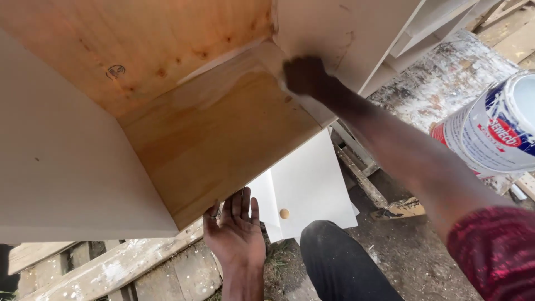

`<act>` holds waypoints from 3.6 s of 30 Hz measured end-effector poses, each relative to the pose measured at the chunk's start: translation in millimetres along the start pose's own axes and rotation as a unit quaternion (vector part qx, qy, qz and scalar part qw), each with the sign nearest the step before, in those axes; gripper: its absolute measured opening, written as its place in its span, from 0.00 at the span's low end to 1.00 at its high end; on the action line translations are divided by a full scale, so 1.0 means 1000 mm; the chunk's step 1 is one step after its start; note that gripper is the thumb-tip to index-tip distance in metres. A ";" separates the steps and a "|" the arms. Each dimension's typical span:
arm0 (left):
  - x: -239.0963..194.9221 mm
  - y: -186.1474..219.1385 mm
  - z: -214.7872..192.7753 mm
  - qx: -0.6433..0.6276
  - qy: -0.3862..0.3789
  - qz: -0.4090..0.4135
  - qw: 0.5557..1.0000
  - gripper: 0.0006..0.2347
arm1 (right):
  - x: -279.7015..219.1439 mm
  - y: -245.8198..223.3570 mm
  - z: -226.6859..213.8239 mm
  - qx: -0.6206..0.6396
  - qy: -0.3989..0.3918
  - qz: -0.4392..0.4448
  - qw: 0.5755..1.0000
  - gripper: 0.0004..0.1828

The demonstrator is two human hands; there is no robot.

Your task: The person applies white paint to a wooden cabinet using a cloth. They dip the cloth into a paint bucket and wipe the exterior surfaces, then move to paint the interior shelves and sides of the cabinet.

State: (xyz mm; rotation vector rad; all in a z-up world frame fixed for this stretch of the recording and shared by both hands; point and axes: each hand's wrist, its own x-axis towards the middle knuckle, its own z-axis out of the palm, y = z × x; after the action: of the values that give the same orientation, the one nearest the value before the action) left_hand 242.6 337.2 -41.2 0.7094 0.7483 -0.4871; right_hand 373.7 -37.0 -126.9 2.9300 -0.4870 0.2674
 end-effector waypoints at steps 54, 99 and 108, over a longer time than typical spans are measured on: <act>0.028 -0.014 -0.023 0.059 -0.073 0.075 0.993 0.12 | 0.086 0.006 0.067 -0.086 0.169 -0.023 0.982 0.16; 0.000 -0.025 -0.004 0.046 -0.046 0.063 0.996 0.15 | -0.231 0.052 0.050 0.739 0.135 0.398 0.526 0.19; 0.027 -0.028 -0.032 0.087 -0.123 0.061 0.987 0.36 | -0.211 -0.155 0.145 0.657 0.007 0.299 0.692 0.15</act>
State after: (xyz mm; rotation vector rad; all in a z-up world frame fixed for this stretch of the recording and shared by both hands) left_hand 228.6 337.8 -89.5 0.8350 0.4317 -0.5198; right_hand 250.6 144.8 -330.0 3.8508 -1.9584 1.1276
